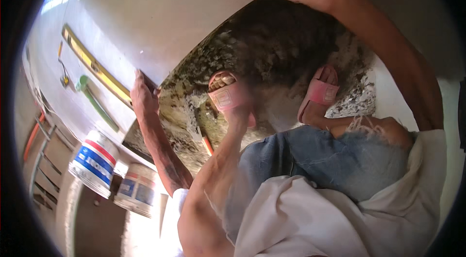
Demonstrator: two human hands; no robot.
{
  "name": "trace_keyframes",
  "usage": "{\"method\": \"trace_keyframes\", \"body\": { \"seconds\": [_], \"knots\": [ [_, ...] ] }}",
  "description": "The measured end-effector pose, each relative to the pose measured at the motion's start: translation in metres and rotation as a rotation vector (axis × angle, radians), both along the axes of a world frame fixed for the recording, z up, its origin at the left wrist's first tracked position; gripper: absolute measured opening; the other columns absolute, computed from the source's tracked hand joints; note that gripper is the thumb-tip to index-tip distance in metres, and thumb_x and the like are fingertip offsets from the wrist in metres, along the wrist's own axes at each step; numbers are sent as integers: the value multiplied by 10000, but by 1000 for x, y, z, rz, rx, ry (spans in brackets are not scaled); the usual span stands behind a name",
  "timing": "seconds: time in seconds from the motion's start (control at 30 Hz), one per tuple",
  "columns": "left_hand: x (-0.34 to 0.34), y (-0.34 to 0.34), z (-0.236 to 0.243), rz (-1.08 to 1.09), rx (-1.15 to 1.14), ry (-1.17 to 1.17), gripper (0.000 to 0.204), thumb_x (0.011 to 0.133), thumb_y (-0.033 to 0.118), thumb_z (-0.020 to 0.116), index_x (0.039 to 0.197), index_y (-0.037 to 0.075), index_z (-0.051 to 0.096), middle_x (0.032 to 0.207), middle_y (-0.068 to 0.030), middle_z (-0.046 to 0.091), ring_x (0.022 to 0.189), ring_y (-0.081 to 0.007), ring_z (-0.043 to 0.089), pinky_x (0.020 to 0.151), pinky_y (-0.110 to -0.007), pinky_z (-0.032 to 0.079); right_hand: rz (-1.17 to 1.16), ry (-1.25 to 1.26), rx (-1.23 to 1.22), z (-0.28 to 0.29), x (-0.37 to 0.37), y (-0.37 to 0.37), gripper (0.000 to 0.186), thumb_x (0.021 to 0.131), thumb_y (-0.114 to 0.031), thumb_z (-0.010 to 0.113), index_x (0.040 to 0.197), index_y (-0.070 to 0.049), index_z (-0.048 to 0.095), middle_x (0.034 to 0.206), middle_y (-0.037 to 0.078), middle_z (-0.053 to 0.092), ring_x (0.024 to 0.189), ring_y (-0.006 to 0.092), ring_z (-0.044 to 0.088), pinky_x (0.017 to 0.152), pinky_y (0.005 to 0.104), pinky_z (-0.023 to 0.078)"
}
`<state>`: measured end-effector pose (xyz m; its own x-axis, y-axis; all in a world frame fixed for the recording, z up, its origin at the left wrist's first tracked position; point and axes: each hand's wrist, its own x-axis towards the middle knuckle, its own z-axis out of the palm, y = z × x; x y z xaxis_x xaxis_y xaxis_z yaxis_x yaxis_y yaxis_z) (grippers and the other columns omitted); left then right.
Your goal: The person scrapes and prepares mortar using a trowel and by hand, positions a floor tile into place, and levels and taps the tile using a spirit level and a rubber mallet.
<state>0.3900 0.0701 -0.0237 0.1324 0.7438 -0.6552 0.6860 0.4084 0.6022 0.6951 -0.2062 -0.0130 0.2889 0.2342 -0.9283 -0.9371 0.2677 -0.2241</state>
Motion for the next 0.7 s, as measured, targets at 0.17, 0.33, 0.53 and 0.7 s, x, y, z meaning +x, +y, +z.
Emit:
{"method": "trace_keyframes", "body": {
  "seconds": [0.17, 0.33, 0.53, 0.7],
  "knots": [
    [-51, 1, -6, -209, 360, 129, 453, 994, 373, 414, 776, 4, 562, 645, -74, 520, 610, -192, 478, 595, -351, 403, 1098, -330, -119, 20, 13, -13, 431, 916, 22, 450, 1328, -8, 326, 1503, 248, 142, 1416, 349, 152, 948, 312, 424],
    [-124, -107, -9, -389, 623, 464, 312, 867, 199, 548, 1117, 17, 587, 1113, -167, 566, 1095, -302, 498, 971, -415, 356, 1403, -1010, -139, -25, 42, -72, 321, 927, 17, 482, 1223, 32, 359, 1292, 276, 407, 1252, 312, 435, 1009, 334, 430],
    [-253, -199, -37, -360, 614, 632, 559, 835, 227, 605, 1308, -12, 428, 1249, -208, 505, 1110, -340, 509, 960, -428, 395, 549, -75, 156, -36, 74, -65, 323, 938, -23, 536, 1204, 35, 361, 1267, 274, 409, 1149, 287, 507, 912, 306, 476],
    [-198, -177, -46, -248, 1, 253, 468, 900, 111, 517, 1338, -9, 407, 1150, -195, 609, 897, -272, 627, 800, -351, 504, 1502, -770, -166, -50, 86, -75, 380, 953, -141, 550, 1267, 5, 392, 1345, 199, 382, 1286, 302, 377, 938, 335, 439]
  ]
}}
